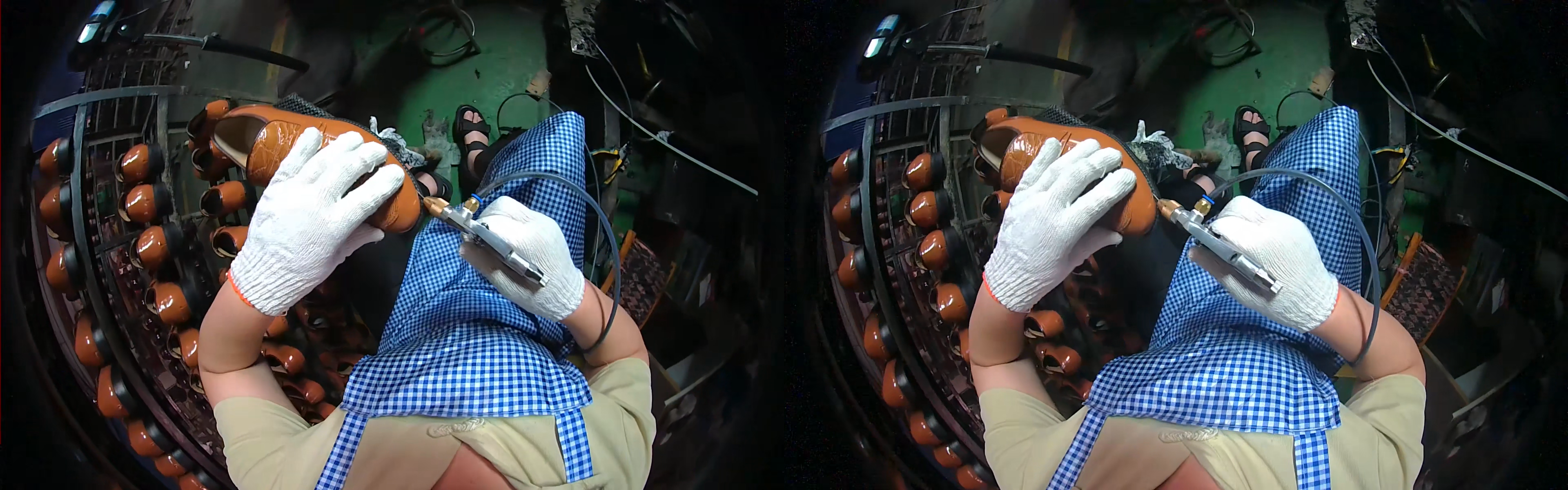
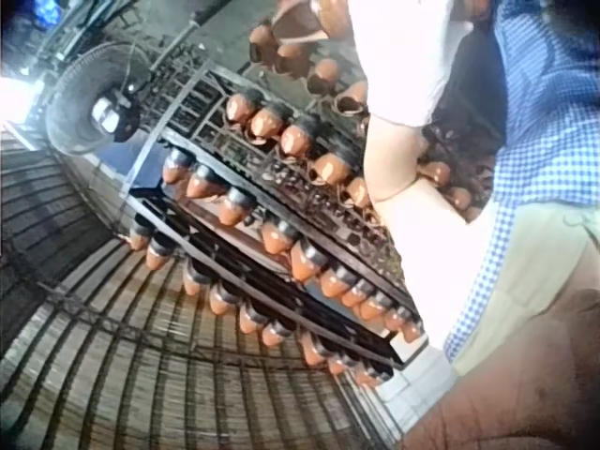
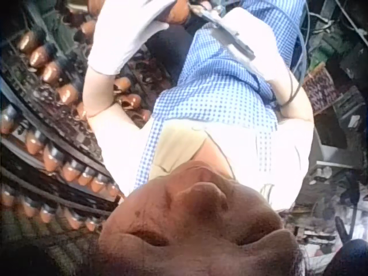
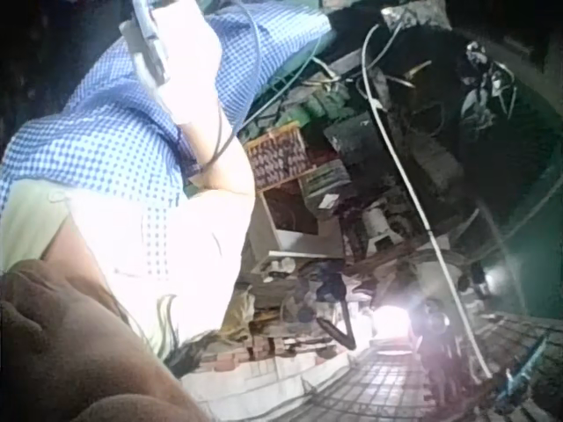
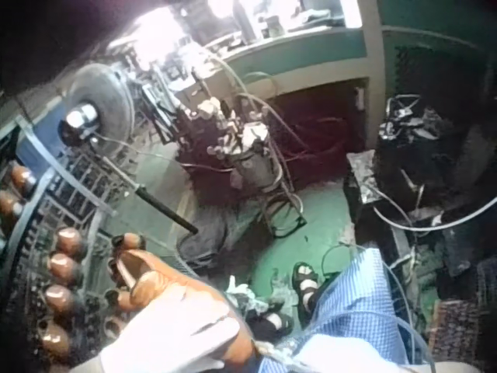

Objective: The person uses a spray gun to apply a glossy finish to brown leather shoes. They pick up shoes from a rotating rack, spray the exterior surfaces, and return them to the rack, repeating this process for multiple pairs.

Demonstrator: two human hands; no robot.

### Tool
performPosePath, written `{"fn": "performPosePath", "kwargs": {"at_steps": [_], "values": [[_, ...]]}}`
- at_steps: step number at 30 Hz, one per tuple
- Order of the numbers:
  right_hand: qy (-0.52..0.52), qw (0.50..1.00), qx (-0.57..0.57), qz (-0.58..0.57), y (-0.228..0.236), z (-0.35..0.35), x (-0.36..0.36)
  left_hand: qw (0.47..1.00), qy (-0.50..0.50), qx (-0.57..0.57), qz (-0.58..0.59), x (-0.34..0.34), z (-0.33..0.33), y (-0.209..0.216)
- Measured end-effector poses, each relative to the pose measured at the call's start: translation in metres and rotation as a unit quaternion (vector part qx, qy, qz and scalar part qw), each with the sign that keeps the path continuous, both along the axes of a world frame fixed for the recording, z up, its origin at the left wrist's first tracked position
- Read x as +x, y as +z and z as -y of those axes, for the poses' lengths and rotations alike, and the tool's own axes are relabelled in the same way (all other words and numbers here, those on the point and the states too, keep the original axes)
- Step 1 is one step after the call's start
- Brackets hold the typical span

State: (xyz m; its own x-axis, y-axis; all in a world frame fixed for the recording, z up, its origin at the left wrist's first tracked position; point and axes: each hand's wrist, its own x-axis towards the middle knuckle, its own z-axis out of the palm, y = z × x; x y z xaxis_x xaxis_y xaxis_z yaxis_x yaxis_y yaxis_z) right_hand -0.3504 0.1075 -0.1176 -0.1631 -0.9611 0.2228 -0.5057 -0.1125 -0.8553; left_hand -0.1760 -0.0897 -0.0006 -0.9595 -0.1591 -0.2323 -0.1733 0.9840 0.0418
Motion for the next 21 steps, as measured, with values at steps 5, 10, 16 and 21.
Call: {"fn": "performPosePath", "kwargs": {"at_steps": [5,10,16,21], "values": [[-0.049,0.998,-0.027,0.001,-0.005,0.002,-0.003,1.000,0.028,0.001,-0.012,-0.015,0.003,-0.003],[-0.098,0.993,-0.043,-0.038,-0.006,0.018,-0.010,0.996,0.073,-0.021,-0.047,-0.035,0.011,-0.009],[-0.164,0.983,-0.082,-0.021,-0.017,0.063,-0.015,0.983,0.139,-0.116,-0.034,-0.059,0.035,-0.019],[-0.189,0.976,-0.102,0.039,-0.031,0.113,-0.006,0.969,0.225,-0.105,0.006,-0.075,0.066,-0.016]]}}
